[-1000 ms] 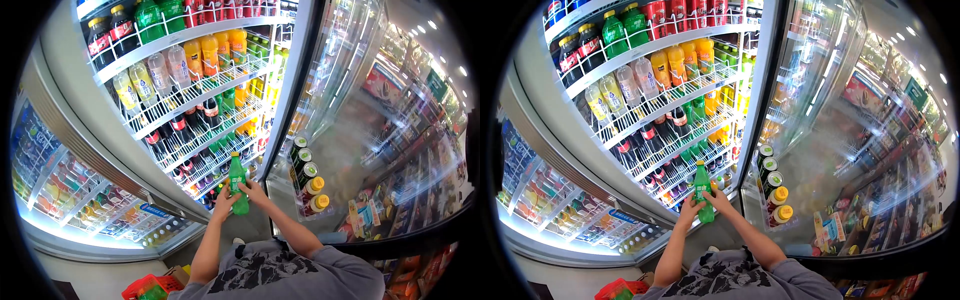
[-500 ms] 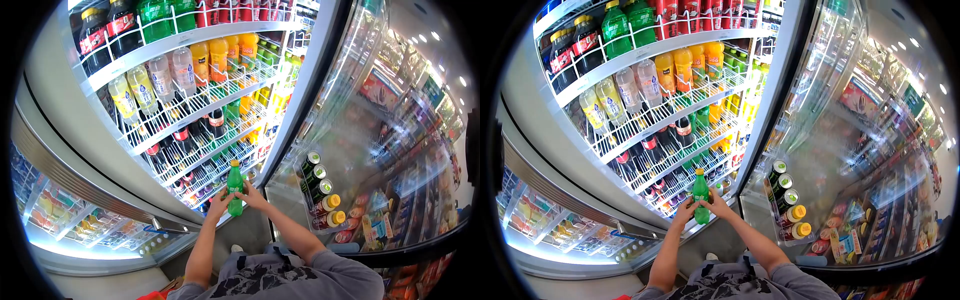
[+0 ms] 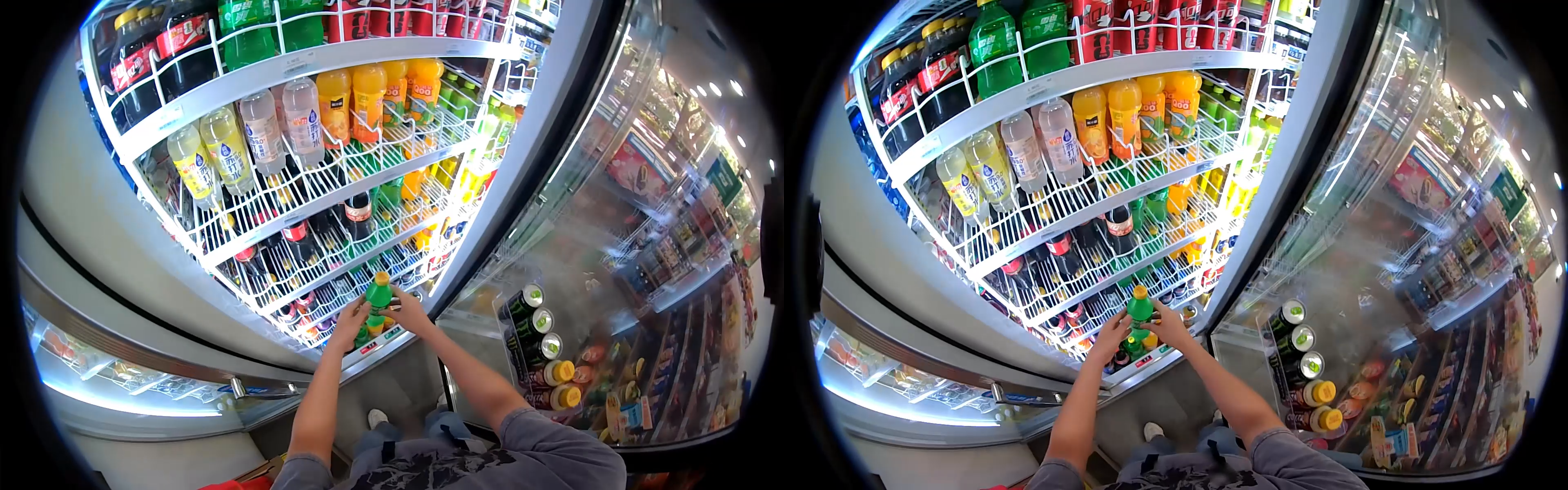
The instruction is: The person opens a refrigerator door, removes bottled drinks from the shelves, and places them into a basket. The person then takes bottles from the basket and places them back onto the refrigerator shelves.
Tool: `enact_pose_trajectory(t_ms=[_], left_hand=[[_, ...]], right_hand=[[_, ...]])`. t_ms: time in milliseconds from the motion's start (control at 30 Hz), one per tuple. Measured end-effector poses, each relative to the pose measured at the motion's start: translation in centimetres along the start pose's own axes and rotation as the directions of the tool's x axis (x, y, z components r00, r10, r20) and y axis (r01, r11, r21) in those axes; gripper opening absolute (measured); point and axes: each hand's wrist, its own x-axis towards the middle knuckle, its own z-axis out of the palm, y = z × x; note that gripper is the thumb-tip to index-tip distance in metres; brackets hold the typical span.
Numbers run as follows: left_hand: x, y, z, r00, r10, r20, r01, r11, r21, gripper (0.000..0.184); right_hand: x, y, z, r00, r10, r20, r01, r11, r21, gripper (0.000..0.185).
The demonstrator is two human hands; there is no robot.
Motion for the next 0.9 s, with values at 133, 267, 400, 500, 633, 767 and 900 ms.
enact_pose_trajectory(t_ms=[133,267,400,500,633,767,900], left_hand=[[2.6,0.2,0.9,1.0,0.001,0.008,-0.001,0.999,-0.034,0.052],[6.8,-2.9,-0.4,0.989,-0.15,0.006,0.148,0.967,-0.207,0.055],[8.8,-3.8,-1.0,0.994,-0.1,0.037,0.106,0.966,-0.236,0.062],[10.1,-4.0,-1.2,0.992,-0.123,0.005,0.12,0.953,-0.278,0.063],[12.0,-4.6,-2.1,0.987,-0.157,-0.018,0.144,0.939,-0.314,0.064],[13.6,-5.6,-2.7,0.98,-0.196,-0.021,0.177,0.921,-0.346,0.066],[14.9,-6.8,-2.5,0.98,-0.191,-0.061,0.163,0.936,-0.313,0.065]], right_hand=[[3.1,3.0,0.1,0.999,0.021,-0.04,-0.024,0.995,-0.096,0.067],[5.6,4.9,0.9,0.992,-0.099,-0.083,0.09,0.99,-0.106,0.064],[7.1,5.9,1.7,0.989,-0.069,-0.132,0.07,0.998,0.003,0.06],[8.6,6.8,2.3,0.986,-0.093,-0.138,0.092,0.996,-0.019,0.058],[10.2,7.7,2.9,0.984,-0.114,-0.139,0.107,0.993,-0.055,0.056],[12.2,10.6,3.1,0.985,-0.127,-0.115,0.118,0.99,-0.083,0.055],[13.1,12.5,2.7,0.992,-0.11,-0.057,0.106,0.991,-0.078,0.055]])
